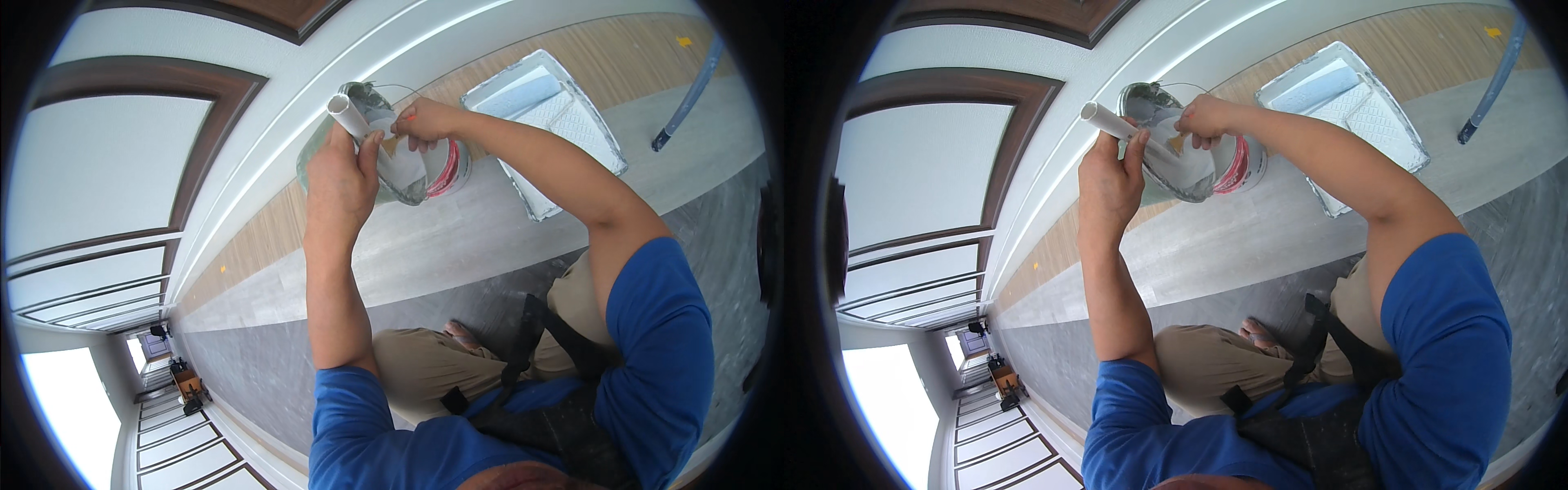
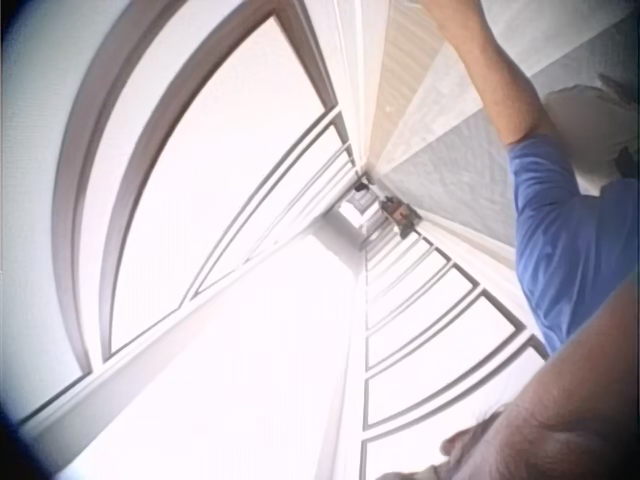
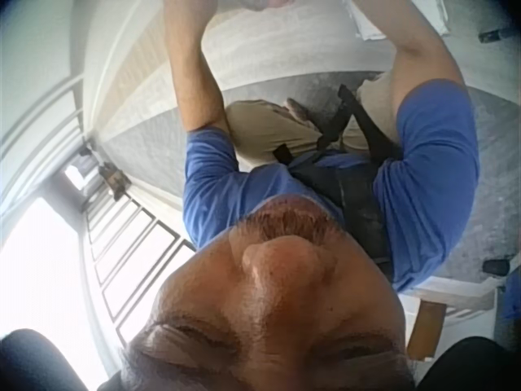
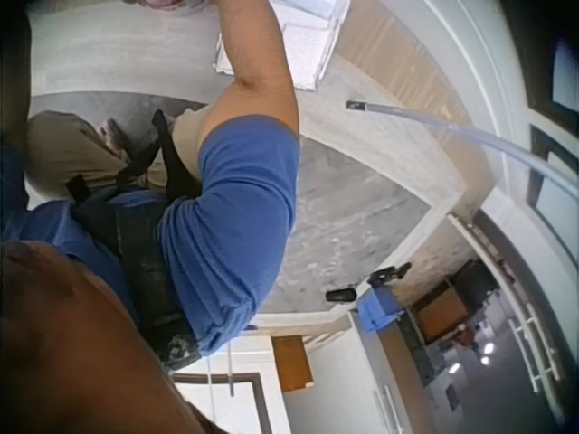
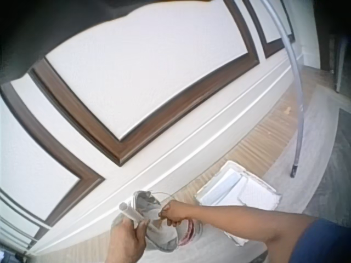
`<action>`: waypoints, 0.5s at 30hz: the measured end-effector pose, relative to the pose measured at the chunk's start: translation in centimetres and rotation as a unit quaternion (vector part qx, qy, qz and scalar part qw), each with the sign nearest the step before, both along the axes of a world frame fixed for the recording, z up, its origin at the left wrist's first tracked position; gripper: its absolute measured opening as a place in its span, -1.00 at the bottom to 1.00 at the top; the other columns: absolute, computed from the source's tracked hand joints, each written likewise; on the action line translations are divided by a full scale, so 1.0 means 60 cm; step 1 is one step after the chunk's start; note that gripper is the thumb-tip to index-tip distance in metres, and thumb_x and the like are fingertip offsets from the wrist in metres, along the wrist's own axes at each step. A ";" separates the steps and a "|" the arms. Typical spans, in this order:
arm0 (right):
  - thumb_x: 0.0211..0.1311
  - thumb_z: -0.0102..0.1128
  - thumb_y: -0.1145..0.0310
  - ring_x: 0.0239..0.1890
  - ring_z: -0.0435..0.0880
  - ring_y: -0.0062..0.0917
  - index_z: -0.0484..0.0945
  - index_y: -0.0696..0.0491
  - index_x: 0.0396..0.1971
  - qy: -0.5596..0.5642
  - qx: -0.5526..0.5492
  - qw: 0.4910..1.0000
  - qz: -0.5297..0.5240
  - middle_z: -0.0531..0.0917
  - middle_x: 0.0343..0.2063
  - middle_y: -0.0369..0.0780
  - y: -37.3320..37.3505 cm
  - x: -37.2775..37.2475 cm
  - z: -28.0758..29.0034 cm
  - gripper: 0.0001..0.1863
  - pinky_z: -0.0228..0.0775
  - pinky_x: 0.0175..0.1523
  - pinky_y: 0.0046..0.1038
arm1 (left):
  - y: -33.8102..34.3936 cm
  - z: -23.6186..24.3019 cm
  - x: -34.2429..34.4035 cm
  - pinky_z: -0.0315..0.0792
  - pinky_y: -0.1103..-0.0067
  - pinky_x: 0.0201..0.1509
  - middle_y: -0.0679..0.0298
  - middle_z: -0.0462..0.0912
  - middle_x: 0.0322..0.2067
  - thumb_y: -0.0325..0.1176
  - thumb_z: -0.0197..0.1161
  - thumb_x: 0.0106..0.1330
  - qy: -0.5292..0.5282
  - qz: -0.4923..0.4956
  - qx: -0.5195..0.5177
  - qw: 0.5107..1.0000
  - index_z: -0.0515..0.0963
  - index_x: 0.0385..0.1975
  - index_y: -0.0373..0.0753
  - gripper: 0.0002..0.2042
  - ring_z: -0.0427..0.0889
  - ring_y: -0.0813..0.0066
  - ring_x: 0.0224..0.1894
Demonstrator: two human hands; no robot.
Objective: The person scoops white paint from a bucket into a paint tray using a small brush. They then walk down a hallway and into a storage room, placing the bucket and other items on the floor.
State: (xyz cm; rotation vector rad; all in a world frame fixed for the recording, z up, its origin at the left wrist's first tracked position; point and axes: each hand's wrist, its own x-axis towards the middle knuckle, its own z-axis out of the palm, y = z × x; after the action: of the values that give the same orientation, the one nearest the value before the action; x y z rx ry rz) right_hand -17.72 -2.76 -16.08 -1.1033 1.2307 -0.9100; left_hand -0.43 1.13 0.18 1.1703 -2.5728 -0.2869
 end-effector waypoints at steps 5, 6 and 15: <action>0.35 0.11 0.23 -0.69 0.62 -0.45 0.69 0.18 -0.35 0.182 -0.003 0.983 0.002 0.67 -0.64 -0.14 -0.011 -0.001 0.029 -0.69 0.47 -0.59 -0.38 | -0.002 0.002 0.003 0.48 0.31 -0.32 -0.03 0.65 -0.47 -0.29 0.22 0.47 -0.005 -0.013 -0.013 1.000 0.52 -0.07 -0.32 -0.77 0.68 0.02 -0.43; 0.33 0.10 0.26 -0.70 0.62 -0.43 0.68 0.19 -0.40 0.205 -0.003 0.979 0.006 0.66 -0.66 -0.13 -0.012 -0.004 0.035 -0.69 0.48 -0.59 -0.36 | -0.002 0.002 0.004 0.48 0.31 -0.32 -0.04 0.65 -0.47 -0.29 0.22 0.47 -0.007 -0.011 -0.010 1.000 0.52 -0.08 -0.32 -0.78 0.68 0.02 -0.42; 0.21 0.05 0.38 -0.71 0.64 -0.28 0.60 0.30 -0.70 0.301 -0.048 0.952 0.010 0.62 -0.72 0.01 0.014 -0.026 0.080 -0.63 0.54 -0.53 -0.29 | 0.007 0.000 0.009 0.49 0.31 -0.30 -0.05 0.66 -0.46 -0.29 0.24 0.45 0.019 -0.003 -0.008 1.000 0.53 -0.10 -0.34 -0.77 0.67 -0.01 -0.42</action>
State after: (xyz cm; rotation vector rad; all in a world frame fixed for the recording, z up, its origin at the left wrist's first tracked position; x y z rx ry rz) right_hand -19.30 -1.93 -11.25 -1.5344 1.6751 -0.6355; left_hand 0.11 1.56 0.19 1.1403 -2.5424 -0.2868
